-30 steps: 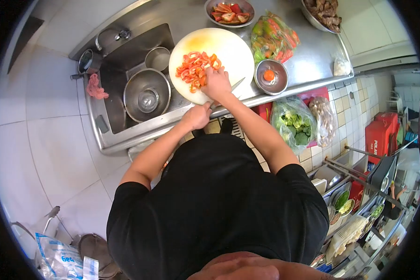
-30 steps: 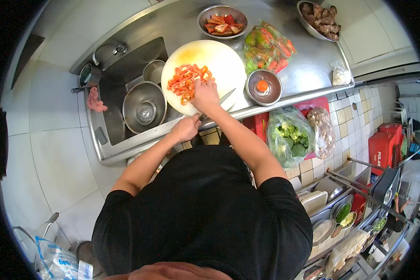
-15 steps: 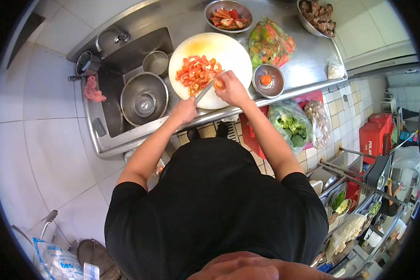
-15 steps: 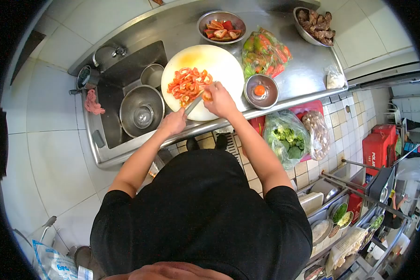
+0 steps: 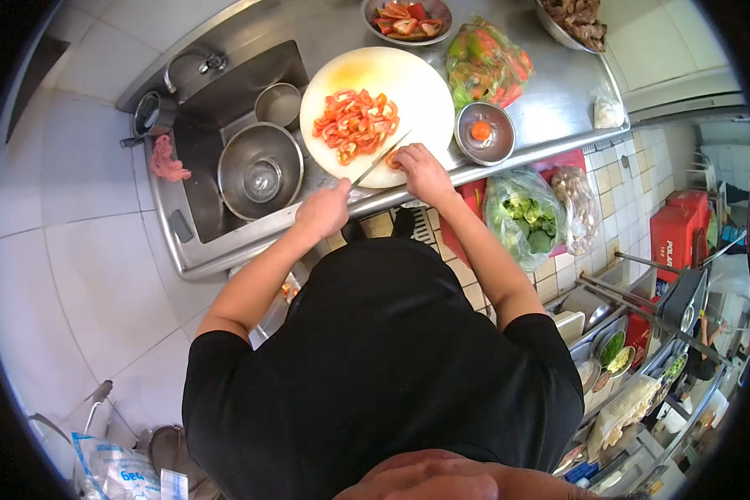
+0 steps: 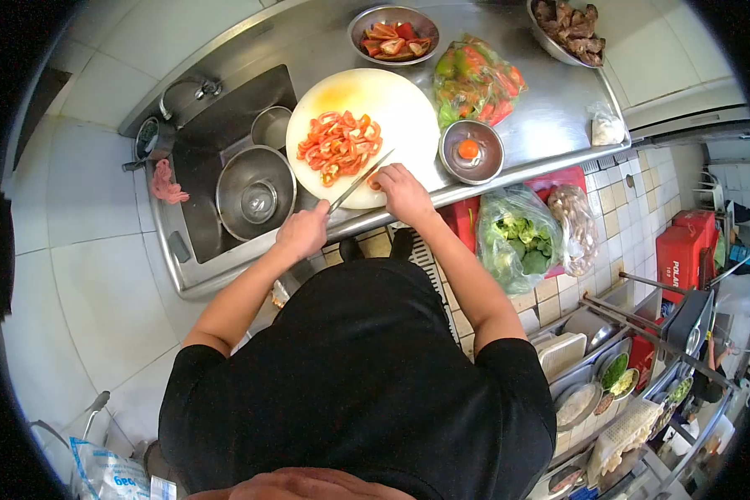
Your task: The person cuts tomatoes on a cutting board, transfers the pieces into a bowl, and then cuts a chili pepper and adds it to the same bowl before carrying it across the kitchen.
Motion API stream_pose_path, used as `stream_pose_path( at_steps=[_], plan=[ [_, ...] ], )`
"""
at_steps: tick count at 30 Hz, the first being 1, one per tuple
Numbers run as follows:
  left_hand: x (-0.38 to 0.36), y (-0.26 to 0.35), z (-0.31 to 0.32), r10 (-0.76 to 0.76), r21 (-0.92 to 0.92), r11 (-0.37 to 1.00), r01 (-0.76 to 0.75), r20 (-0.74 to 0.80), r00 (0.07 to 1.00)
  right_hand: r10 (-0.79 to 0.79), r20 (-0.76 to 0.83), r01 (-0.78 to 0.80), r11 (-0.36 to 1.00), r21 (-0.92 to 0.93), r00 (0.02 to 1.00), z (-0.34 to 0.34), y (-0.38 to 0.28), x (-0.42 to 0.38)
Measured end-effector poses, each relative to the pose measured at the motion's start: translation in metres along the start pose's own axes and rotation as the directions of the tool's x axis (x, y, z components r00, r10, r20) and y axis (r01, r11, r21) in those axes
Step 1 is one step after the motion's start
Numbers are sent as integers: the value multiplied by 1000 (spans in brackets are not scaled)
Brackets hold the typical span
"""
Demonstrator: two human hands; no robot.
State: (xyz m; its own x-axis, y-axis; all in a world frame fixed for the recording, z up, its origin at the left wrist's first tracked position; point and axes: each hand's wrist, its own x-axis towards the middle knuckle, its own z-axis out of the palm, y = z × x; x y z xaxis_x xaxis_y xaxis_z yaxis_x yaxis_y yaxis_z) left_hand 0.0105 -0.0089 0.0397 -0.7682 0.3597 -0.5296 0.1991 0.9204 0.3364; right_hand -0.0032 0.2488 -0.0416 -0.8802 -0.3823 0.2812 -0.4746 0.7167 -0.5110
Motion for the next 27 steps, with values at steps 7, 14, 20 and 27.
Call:
stream_pose_path(
  at_steps=[7, 14, 20, 27],
  plan=[
    [-29, -1, -19, -15, 71, 997, 10, 74, 997, 13, 19, -14, 999, 49, 1000, -7, 3, 6],
    [23, 9, 15, 36, -13, 999, -35, 46, 998, 34, 33, -36, 998, 47, 999, -7, 6, -4],
    [1, 5, 18, -47, -38, 998, 50, 92, 995, 47, 49, -48, 999, 19, 998, -9, 7, -6],
    [7, 24, 1, 16, 26, 1000, -17, 45, 999, 47, 21, -48, 998, 28, 999, -6, 12, -12]
  ],
)
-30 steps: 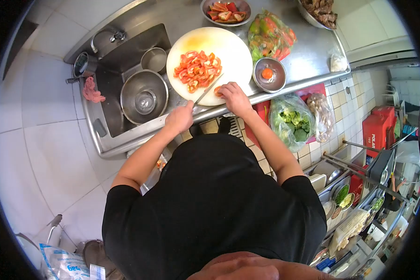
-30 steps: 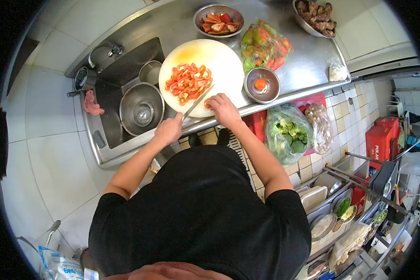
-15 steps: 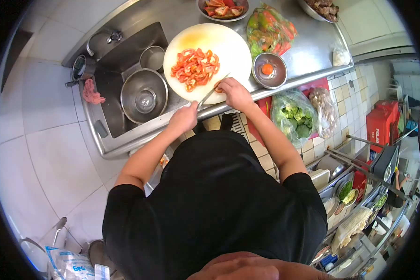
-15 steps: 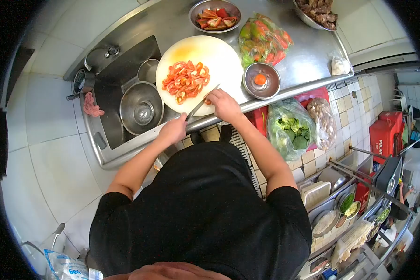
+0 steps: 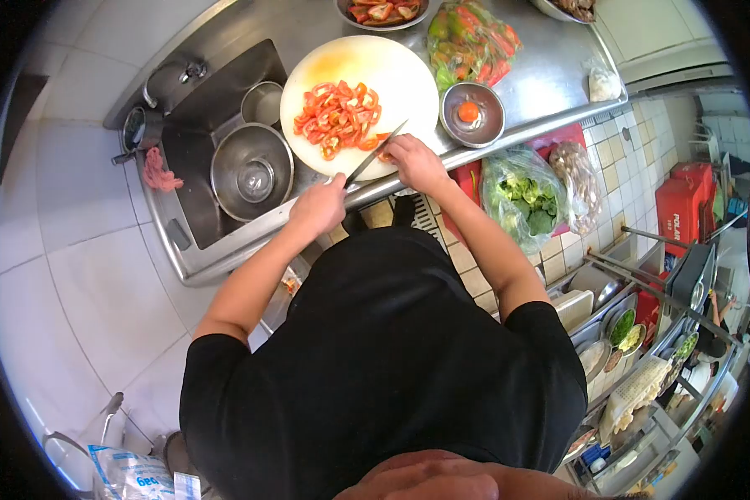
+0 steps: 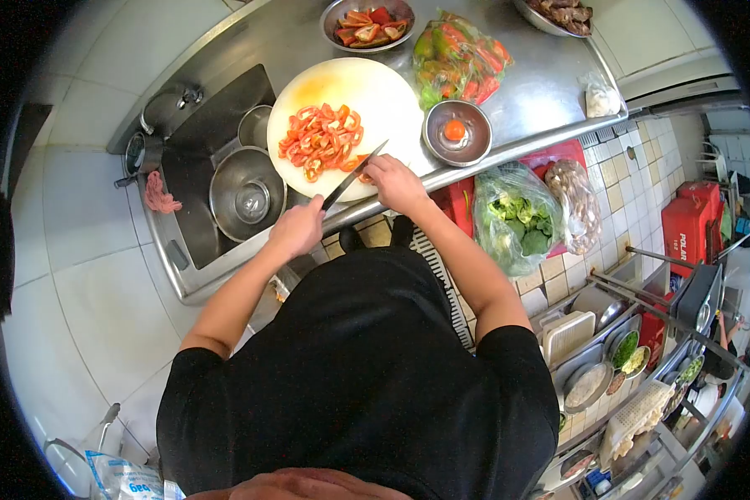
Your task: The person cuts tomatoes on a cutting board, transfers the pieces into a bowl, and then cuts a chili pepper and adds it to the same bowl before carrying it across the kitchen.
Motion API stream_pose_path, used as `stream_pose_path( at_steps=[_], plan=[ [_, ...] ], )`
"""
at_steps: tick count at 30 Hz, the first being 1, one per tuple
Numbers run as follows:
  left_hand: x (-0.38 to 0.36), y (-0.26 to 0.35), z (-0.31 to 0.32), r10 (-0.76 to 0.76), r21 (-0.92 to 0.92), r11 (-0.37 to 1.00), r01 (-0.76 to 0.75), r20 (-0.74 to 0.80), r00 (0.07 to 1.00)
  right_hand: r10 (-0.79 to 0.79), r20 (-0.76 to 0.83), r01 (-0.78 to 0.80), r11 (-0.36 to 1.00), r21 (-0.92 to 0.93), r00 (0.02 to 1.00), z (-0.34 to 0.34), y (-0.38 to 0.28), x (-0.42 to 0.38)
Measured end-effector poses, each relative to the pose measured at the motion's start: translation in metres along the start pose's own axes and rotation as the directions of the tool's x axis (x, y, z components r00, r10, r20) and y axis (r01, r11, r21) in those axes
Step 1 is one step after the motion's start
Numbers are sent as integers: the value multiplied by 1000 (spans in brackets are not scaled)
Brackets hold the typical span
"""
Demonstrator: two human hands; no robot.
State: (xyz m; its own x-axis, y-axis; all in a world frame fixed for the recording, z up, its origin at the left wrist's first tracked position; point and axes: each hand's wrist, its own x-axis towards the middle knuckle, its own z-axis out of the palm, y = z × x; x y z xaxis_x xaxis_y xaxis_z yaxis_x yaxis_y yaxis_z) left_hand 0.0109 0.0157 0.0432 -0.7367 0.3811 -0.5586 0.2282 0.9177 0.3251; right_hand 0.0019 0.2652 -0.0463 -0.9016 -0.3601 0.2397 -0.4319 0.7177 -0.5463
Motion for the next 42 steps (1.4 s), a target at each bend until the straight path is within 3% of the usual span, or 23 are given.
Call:
stream_pose_path(
  at_steps=[3, 5, 15, 24, 27, 31, 33, 35, 37, 38, 40, 42],
  plan=[
    [4, -10, 33, -30, -39, 999, 32, 57, 998, 29, 29, -29, 1000, -10, 999, 2, -2, -11],
    [23, -1, 43, -15, -79, 997, 14, -13, 1000, 16, -13, -16, 1000, -7, 1000, 2, 1, -13],
    [25, -15, 9, -52, -49, 998, 47, -99, 994, 10, -62, -10, 1000, 11, 998, 11, 2, -4],
    [-33, -13, -5, -74, 38, 997, 72, 64, 995, -63, -141, 61, 998, -21, 988, 21, 8, -5],
    [11, -19, 44, -23, -40, 999, 22, -25, 999, -41, -187, 37, 999, -26, 981, 24, 6, -5],
    [37, -6, 23, 3, -40, 999, -5, -49, 999, -64, -151, 60, 998, -26, 986, 20, 21, -5],
    [28, 1, 7, -12, -76, 997, 4, -96, 995, 107, -374, -116, 993, 0, 921, 3, 47, -2],
    [18, 9, 3, -69, -149, 988, 50, -127, 990, 274, -509, -407, 898, -169, 816, -14, 93, -1],
    [22, 8, 25, 25, -168, 985, -42, -100, 995, 503, -402, -612, 763, -211, 765, -36, 117, -2],
    [27, 5, 42, 59, -176, 982, -73, -79, 995, 496, -405, -606, 767, -210, 768, -37, 136, -6],
    [31, 10, 50, 63, -161, 985, -65, -16, 998, 566, -53, -563, 800, -206, 823, -34, 168, -11],
    [37, -1, 49, 33, -167, 985, -40, -47, 998, 571, -94, -579, 805, -129, 816, -41, 173, -8]
  ],
)
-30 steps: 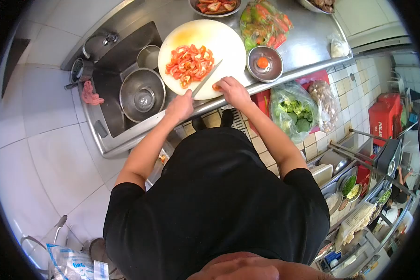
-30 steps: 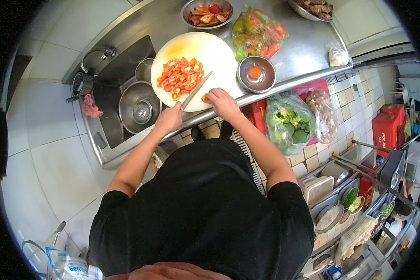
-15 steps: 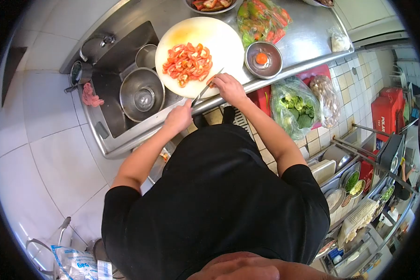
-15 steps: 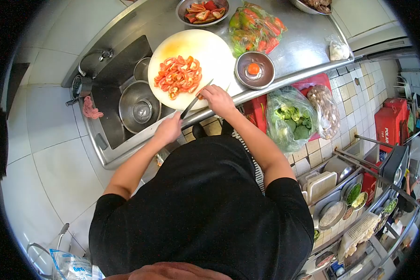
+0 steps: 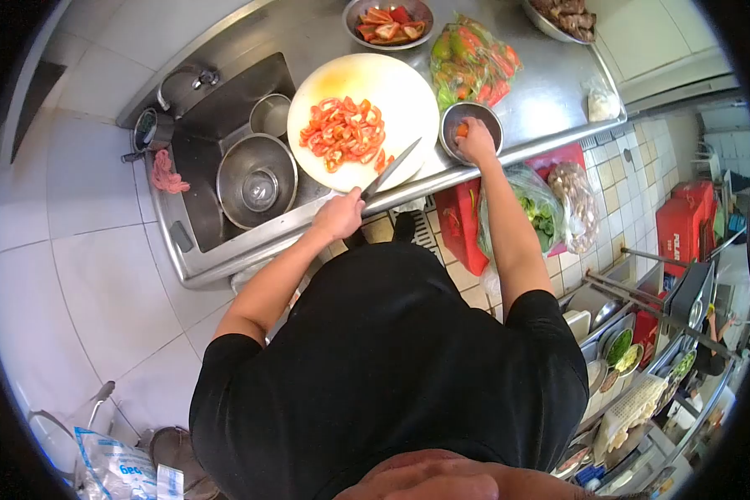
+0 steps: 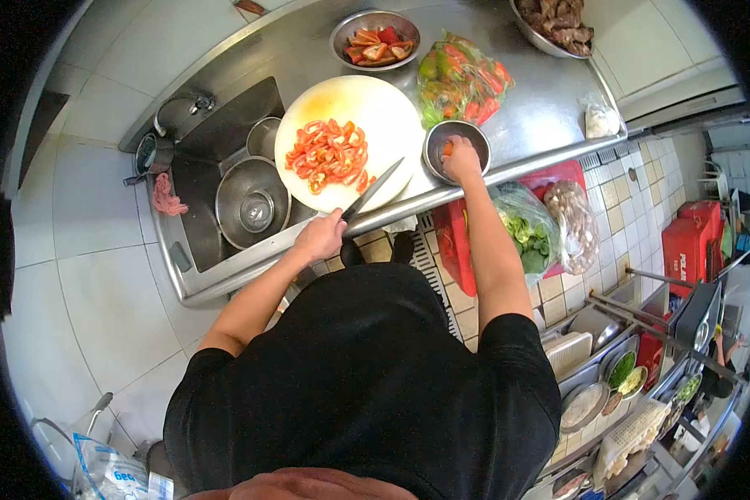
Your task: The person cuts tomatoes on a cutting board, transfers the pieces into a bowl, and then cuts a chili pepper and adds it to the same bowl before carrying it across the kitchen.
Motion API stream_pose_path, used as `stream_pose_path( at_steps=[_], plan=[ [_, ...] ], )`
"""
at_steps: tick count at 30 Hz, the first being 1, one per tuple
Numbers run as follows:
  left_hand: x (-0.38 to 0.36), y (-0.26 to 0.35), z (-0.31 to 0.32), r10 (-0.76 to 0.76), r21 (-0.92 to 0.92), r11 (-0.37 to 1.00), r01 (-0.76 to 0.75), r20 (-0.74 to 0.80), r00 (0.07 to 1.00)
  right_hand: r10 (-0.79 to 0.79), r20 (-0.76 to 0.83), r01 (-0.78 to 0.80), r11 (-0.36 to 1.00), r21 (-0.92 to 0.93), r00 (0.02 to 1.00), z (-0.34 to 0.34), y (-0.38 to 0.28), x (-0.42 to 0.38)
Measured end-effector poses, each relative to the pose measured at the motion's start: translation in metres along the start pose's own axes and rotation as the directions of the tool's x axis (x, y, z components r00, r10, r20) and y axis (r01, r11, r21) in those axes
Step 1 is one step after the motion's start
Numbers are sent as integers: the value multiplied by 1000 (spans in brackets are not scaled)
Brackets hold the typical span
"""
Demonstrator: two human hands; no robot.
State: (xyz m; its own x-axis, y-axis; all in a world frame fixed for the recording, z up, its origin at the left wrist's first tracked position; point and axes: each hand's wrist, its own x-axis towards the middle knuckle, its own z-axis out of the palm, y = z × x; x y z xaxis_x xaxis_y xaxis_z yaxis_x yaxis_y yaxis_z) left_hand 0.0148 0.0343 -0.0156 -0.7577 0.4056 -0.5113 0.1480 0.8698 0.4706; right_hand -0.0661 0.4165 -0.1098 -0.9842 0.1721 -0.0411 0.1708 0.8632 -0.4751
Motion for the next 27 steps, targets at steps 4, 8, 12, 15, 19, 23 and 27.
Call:
stream_pose_path(
  at_steps=[4, 8, 12, 15, 19, 23, 27],
  plan=[
    [13, -30, -16, -93, 4, 996, 93, -57, 994, -3, -39, 12, 970, 244, 999, -42, -69, -26],
    [21, -19, -37, -167, 26, 985, 169, -65, 984, -262, -72, 270, 892, 362, 962, -1, -129, -62],
    [18, -2, -38, -158, 61, 985, 162, -68, 985, -419, -25, 409, 869, 278, 908, 31, -160, -90],
    [-8, 23, -46, -132, 36, 990, 135, -82, 988, -367, 21, 342, 885, 316, 930, 28, -167, -98],
    [-29, 26, -43, -65, 37, 997, 70, -129, 990, -366, -21, 344, 852, 394, 930, 16, -173, -100],
    [-56, 15, -48, -55, 83, 995, 58, -46, 997, -374, -42, 359, 845, 396, 926, 17, -178, -97],
    [-93, 5, -61, -113, 143, 983, 111, 8, 994, -417, -83, 415, 825, 383, 905, 17, -179, -93]
  ],
)
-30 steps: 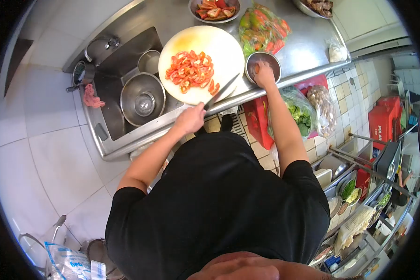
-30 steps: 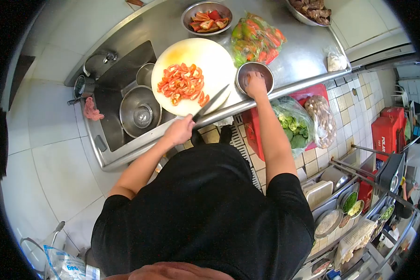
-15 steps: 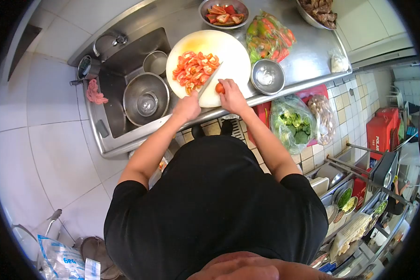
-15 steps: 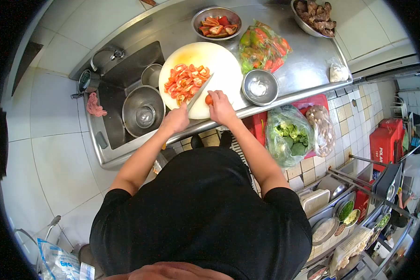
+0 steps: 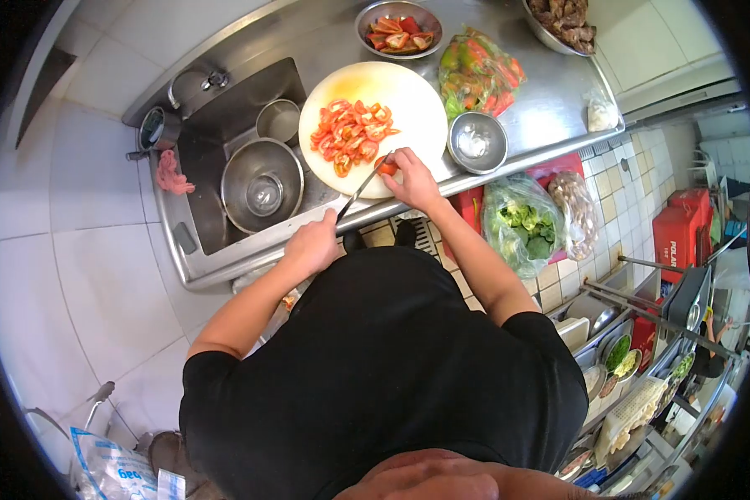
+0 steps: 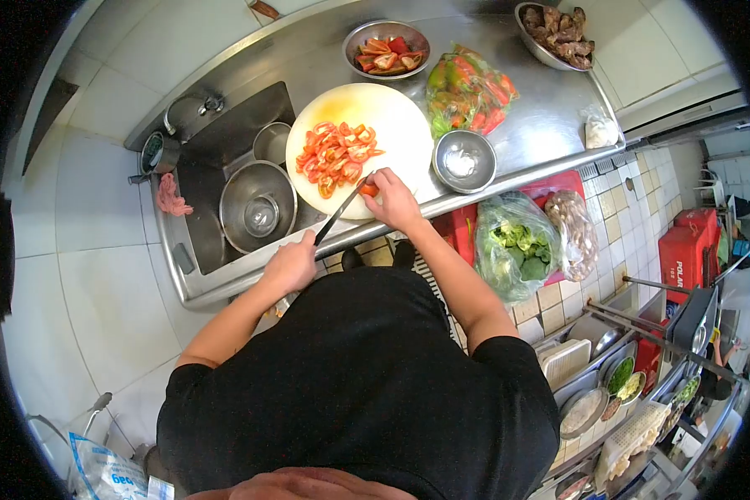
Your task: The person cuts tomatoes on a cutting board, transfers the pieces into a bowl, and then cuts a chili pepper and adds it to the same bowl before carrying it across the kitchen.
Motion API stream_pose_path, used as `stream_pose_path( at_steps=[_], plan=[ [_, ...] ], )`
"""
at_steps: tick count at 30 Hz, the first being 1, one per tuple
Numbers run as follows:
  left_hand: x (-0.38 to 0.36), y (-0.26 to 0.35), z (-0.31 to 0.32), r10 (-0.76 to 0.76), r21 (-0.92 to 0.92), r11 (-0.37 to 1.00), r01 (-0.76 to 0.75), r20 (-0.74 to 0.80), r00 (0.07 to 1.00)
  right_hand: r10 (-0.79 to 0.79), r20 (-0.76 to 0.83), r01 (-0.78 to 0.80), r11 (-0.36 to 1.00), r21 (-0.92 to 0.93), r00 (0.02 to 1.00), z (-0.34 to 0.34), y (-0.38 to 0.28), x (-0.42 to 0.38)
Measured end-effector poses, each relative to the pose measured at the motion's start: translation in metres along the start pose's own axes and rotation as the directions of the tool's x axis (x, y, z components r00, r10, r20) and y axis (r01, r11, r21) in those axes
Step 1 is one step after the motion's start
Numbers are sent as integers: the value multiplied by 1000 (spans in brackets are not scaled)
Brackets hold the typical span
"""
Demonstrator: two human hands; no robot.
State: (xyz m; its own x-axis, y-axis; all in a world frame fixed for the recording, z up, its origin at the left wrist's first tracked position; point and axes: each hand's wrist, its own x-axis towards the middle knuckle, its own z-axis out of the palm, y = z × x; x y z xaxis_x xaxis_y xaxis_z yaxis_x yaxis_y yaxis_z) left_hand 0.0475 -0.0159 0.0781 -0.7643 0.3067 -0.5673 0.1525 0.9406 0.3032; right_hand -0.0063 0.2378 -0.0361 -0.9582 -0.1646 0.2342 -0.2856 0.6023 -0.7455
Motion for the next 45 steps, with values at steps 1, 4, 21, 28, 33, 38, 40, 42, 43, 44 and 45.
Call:
stream_pose_path(
  at_steps=[1, 4, 21, 28, 33, 38, 40, 42, 43, 44, 45],
  plan=[
    [-5, -4, 0, -7, 5, 1000, 7, 15, 1000, -23, -2, 23, 1000, -11, 1000, 0, -1, 0],
    [12, -5, 13, 7, -11, 1000, -7, 23, 1000, 26, 44, -26, 1000, 11, 999, 1, 1, 2],
    [64, -9, 23, 8, 15, 1000, -7, -22, 1000, -146, 52, 152, 975, -162, 988, -17, 9, -13],
    [6, -1, 4, 19, 95, 995, -24, 54, 998, -151, 113, 170, 969, -179, 982, -17, 10, -7],
    [71, -7, 62, 84, 25, 996, -83, -45, 995, -114, 117, 131, 980, -150, 987, -17, 10, -8],
    [38, 16, 4, 40, 43, 998, -43, 70, 997, -109, 138, 129, 981, -146, 984, -20, 12, -8],
    [32, 14, 16, -19, 28, 999, 17, 88, 996, -112, 135, 131, 982, -136, 984, -19, 12, -14],
    [61, 12, 40, -43, 20, 999, 41, 97, 994, -114, 95, 125, 984, -128, 989, -16, 13, -13],
    [73, 14, 40, 15, 11, 1000, -15, 56, 998, -114, 94, 126, 984, -127, 989, -17, 13, -12],
    [81, 15, 42, 72, 0, 997, -73, 19, 997, -97, 109, 112, 985, -132, 989, -18, 13, -12],
    [74, 15, 32, 120, 24, 992, -120, -11, 993, -81, 130, 99, 986, -135, 988, -20, 13, -15]
  ],
)
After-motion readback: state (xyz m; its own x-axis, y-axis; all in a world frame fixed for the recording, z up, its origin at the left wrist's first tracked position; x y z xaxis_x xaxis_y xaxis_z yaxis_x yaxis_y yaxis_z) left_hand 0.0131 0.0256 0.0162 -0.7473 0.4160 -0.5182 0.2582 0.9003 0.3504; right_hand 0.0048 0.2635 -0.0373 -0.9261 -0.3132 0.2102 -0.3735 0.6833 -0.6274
